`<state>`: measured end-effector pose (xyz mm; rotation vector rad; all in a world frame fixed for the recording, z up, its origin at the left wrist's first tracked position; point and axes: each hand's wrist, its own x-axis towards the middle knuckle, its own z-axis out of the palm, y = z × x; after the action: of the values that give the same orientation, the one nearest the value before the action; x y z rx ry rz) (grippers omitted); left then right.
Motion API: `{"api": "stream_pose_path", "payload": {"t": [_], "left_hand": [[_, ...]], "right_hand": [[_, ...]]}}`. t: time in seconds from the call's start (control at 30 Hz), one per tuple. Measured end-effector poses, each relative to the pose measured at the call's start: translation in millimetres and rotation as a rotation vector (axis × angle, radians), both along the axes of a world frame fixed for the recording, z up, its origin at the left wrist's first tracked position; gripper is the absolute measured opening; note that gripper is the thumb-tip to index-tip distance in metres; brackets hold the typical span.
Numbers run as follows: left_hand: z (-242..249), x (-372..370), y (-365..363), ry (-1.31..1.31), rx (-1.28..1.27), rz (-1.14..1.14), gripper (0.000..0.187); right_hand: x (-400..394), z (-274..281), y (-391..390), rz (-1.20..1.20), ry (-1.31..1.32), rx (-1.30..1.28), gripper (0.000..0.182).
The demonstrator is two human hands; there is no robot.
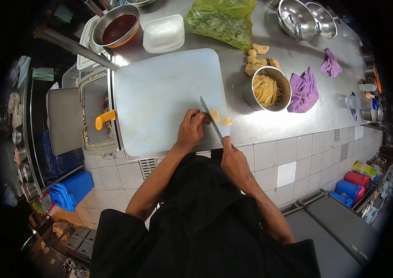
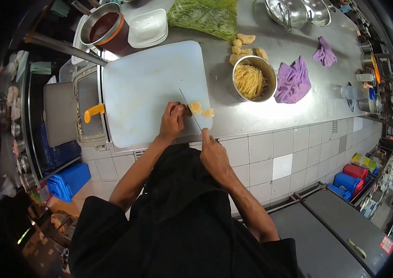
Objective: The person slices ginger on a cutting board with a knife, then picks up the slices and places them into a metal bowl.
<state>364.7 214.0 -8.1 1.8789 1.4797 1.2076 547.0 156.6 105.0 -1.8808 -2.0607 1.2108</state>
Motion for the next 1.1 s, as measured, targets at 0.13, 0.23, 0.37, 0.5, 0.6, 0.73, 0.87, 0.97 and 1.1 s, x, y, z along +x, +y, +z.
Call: {"api": "stream_pose_path", "payload": {"t": [0.13, 0.23, 0.37, 0.5, 0.6, 0.73, 0.87, 0.97, 1.1], "left_hand": [[2, 0, 0, 0.028, -0.019, 0.014, 0.017], [4, -1, -1, -0.039, -0.025, 0.012, 0.016], [2, -2, -2, -0.045, -0.004, -0.006, 0.020], [0, 3, 2, -0.059, 0.269, 0.101, 0.030], [-4, 1, 0, -0.051, 0.205, 0.048, 0.049], [4, -1, 0, 0.051, 0.169, 0.032, 0.061], [4, 0, -3, 0.022, 0.122, 0.002, 0.058], [6, -1, -1, 0.020, 0.111, 0.001, 0.060], [2, -2, 2, 0.016, 0.148, 0.041, 0.059]], "right_hand": [[4, -18, -11, -0.007, 0.015, 0.056, 0.025], [8, -27, -8, 0.008, 0.068, 0.132, 0.017], [8, -26, -7, -0.008, 0.019, 0.079, 0.022], [-5, -23, -2, 0.082, -0.195, 0.373, 0.032], [-10, -13, 15, 0.103, -0.199, 0.294, 0.035], [-3, -10, 41, 0.020, 0.080, 0.213, 0.030], [-1, -36, 76, -0.030, 0.305, 0.083, 0.032], [4, -44, 76, -0.005, 0.249, 0.069, 0.041], [8, 7, 53, -0.057, 0.216, 0.020, 0.048]]}}
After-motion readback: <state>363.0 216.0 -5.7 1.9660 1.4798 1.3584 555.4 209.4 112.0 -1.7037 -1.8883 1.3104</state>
